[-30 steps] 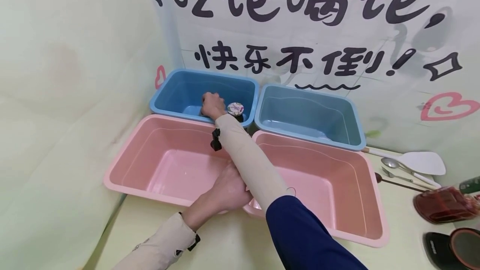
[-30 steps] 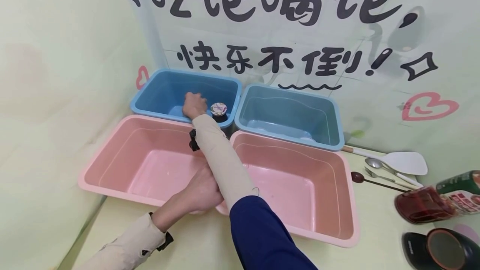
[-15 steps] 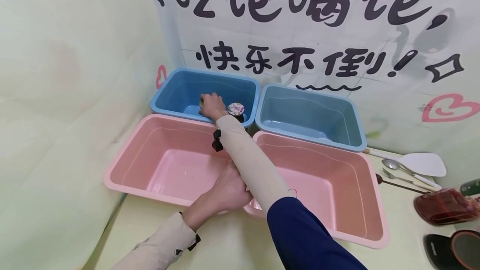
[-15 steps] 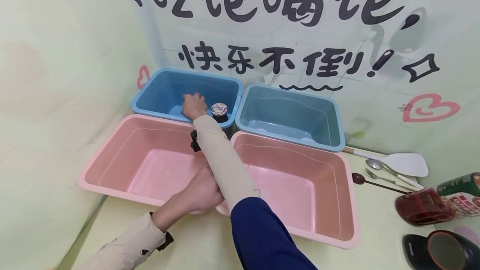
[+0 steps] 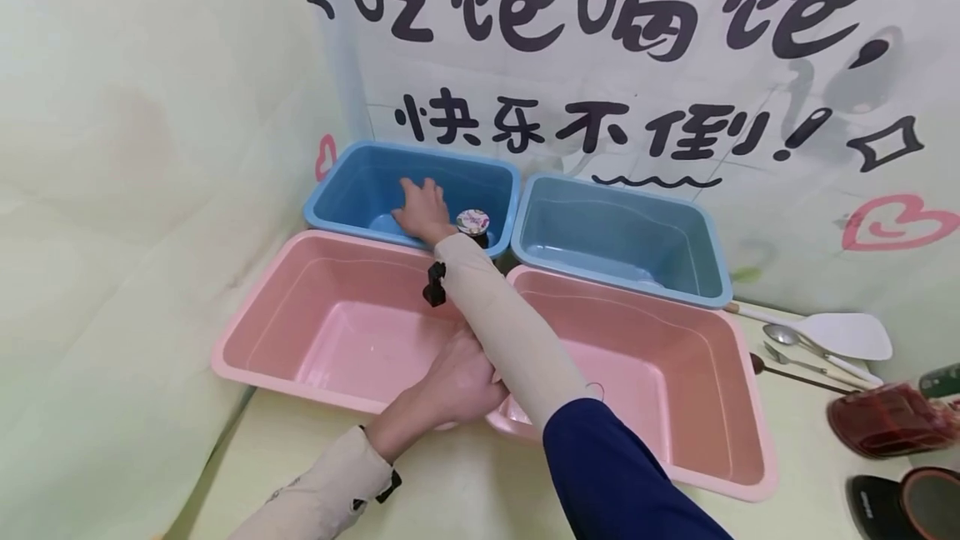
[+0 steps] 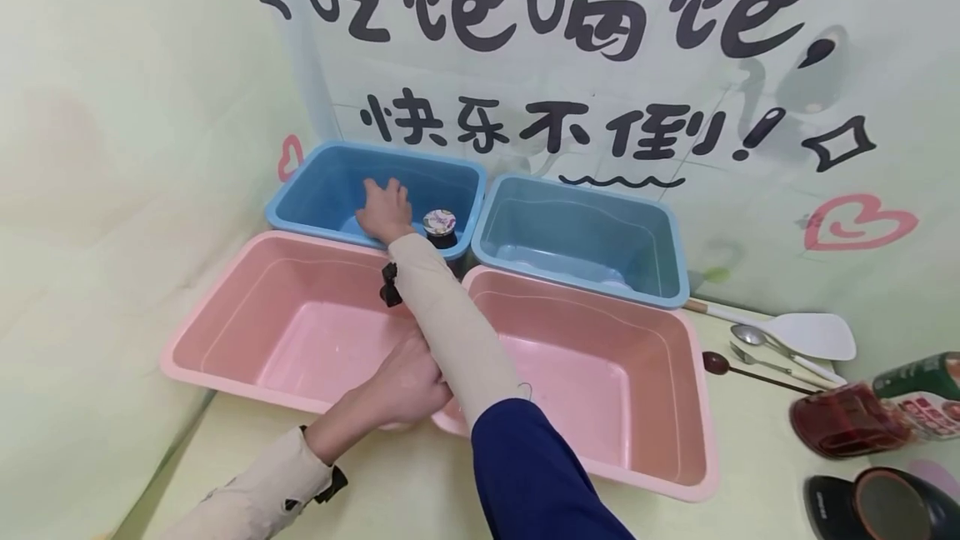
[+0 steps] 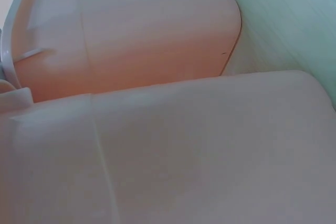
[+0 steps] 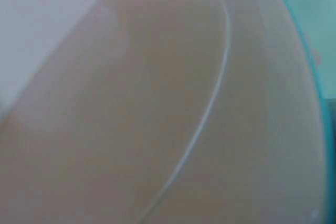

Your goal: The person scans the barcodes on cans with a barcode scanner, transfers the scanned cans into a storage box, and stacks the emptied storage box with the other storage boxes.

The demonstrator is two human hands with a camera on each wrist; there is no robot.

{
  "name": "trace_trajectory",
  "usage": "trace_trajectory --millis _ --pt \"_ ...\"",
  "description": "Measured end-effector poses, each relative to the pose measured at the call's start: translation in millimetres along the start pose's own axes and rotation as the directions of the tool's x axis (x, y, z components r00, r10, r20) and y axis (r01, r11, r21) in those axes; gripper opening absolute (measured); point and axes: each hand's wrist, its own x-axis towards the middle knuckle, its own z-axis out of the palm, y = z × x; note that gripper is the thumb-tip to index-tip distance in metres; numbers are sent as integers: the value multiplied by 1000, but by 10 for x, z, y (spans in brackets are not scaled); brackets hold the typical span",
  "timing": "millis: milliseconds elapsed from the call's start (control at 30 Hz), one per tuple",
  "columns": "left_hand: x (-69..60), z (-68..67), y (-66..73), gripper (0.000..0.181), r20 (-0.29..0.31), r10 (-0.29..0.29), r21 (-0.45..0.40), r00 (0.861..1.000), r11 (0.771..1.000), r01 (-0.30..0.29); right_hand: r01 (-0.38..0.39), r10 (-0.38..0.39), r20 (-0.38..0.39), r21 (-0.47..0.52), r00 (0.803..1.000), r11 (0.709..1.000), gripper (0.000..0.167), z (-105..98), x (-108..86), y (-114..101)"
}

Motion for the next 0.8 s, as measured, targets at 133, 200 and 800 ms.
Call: trace_trajectory --millis 133,200,800 --pt "36 17 21 19 27 9 -22 1000 1000 -9 30 -25 -123 39 992 999 64 -110 -72 -55" --pt "43 20 24 21 38 22 -23 999 1000 -21 52 -46 -153 31 987 998 68 -177 -110 -97" --pt "26 -31 11 23 114 25 -6 993 1000 -25 235 -226 -161 38 961 971 91 -1258 -933 86"
